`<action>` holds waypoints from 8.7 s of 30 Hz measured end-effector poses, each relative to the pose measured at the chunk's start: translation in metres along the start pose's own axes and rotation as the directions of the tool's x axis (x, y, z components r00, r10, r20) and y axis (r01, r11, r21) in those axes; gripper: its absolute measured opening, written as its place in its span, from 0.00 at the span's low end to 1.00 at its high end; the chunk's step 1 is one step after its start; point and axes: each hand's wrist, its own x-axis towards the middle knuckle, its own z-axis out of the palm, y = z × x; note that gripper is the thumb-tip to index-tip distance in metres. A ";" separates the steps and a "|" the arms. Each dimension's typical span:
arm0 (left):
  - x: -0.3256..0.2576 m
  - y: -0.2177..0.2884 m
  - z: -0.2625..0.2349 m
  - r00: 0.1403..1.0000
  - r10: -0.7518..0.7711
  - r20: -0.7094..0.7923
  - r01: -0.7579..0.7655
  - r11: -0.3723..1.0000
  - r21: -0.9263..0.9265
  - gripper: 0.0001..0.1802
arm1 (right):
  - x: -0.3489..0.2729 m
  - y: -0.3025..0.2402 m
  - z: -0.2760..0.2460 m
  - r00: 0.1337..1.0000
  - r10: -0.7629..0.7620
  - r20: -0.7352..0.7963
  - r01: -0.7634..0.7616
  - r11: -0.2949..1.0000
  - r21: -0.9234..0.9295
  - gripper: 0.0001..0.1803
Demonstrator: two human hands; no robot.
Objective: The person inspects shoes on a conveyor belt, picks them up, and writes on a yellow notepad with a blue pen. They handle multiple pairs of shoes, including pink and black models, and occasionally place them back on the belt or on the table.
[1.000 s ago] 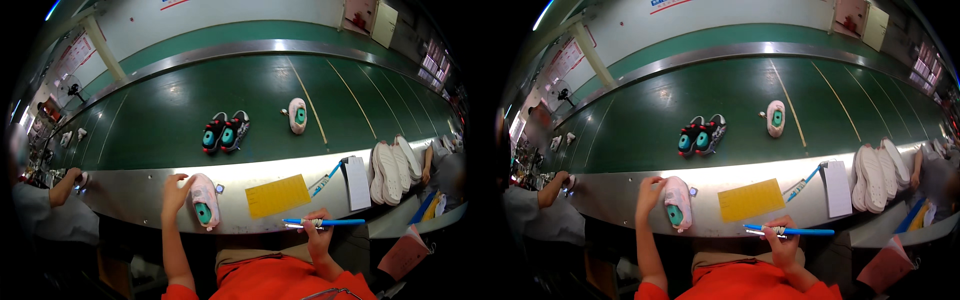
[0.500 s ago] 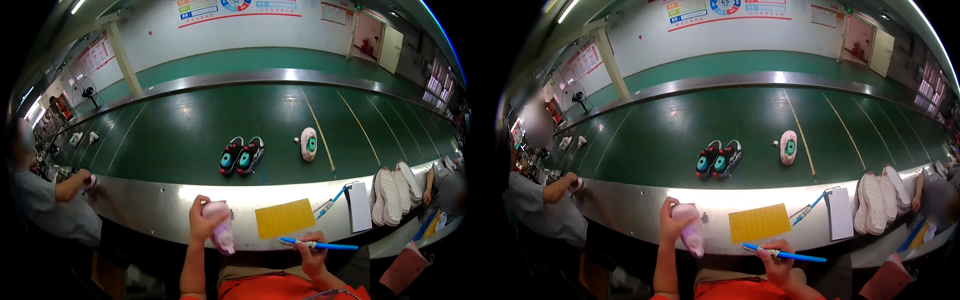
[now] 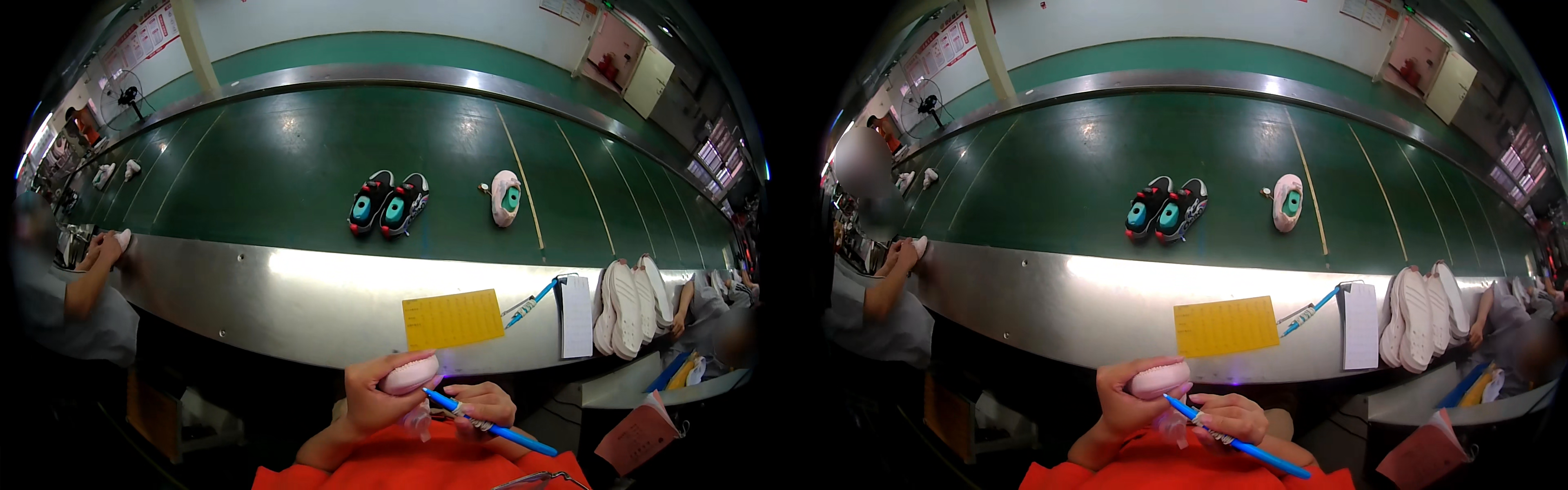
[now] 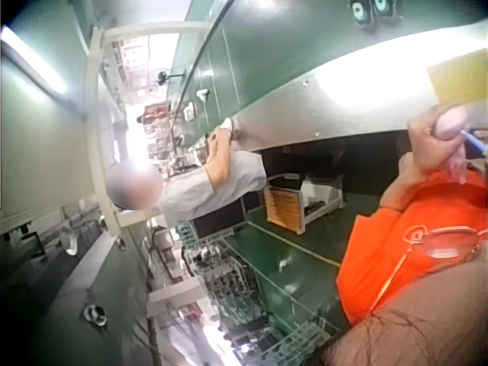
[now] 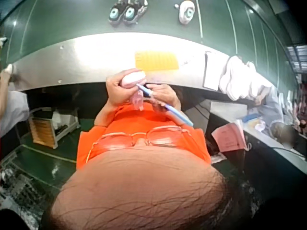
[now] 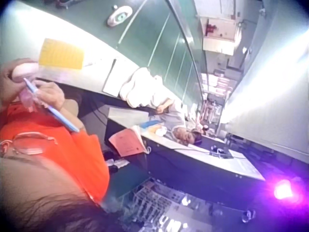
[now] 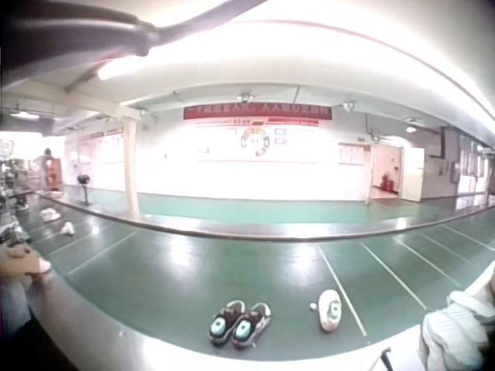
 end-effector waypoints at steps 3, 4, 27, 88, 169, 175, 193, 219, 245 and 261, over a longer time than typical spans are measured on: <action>-0.001 -0.002 0.003 1.000 0.016 -0.015 -0.015 0.999 0.028 0.18 | -0.001 -0.002 0.002 1.000 -0.015 0.005 0.015 0.997 -0.076 0.15; -0.001 -0.003 0.003 1.000 0.017 -0.017 -0.017 1.000 0.021 0.18 | -0.001 -0.002 0.003 1.000 -0.018 0.006 0.019 0.996 -0.086 0.15; -0.006 -0.013 -0.014 0.996 0.056 0.064 -0.058 0.998 0.033 0.20 | 0.001 -0.004 0.014 0.998 0.066 0.025 -0.065 0.997 -0.044 0.14; 0.311 -0.155 0.191 0.522 -0.582 0.623 0.852 0.373 -0.367 0.29 | -0.088 -0.008 -0.118 0.313 0.733 -0.603 -0.741 0.586 0.327 0.07; 0.005 0.012 0.013 0.878 0.418 0.234 -0.472 0.837 0.276 0.25 | 0.039 -0.054 -0.031 0.977 0.211 -0.033 -0.214 0.963 -0.163 0.09; 0.002 0.007 0.015 0.861 0.449 0.240 -0.506 0.807 0.305 0.26 | 0.028 -0.065 -0.042 0.927 0.372 0.046 -0.355 0.911 -0.210 0.11; 0.025 0.019 -0.088 0.731 -0.014 -0.682 -0.255 0.922 -0.292 0.23 | -0.053 0.056 -0.158 0.847 0.366 -0.387 -0.476 0.194 -0.858 0.13; 0.077 -0.197 -0.221 0.933 0.016 -0.359 0.258 0.666 0.700 0.18 | -0.008 0.146 -0.092 0.419 0.735 -0.534 -0.769 -0.026 -0.639 0.29; -0.029 -0.112 -0.162 0.814 0.564 0.136 -0.466 0.496 0.733 0.17 | 0.022 0.043 0.071 0.284 0.950 0.130 -0.810 0.165 0.563 0.12; -0.007 -0.045 -0.171 0.948 0.317 0.021 -0.275 0.786 0.553 0.27 | 0.052 0.038 0.121 0.832 0.338 0.439 -0.422 0.900 0.107 0.10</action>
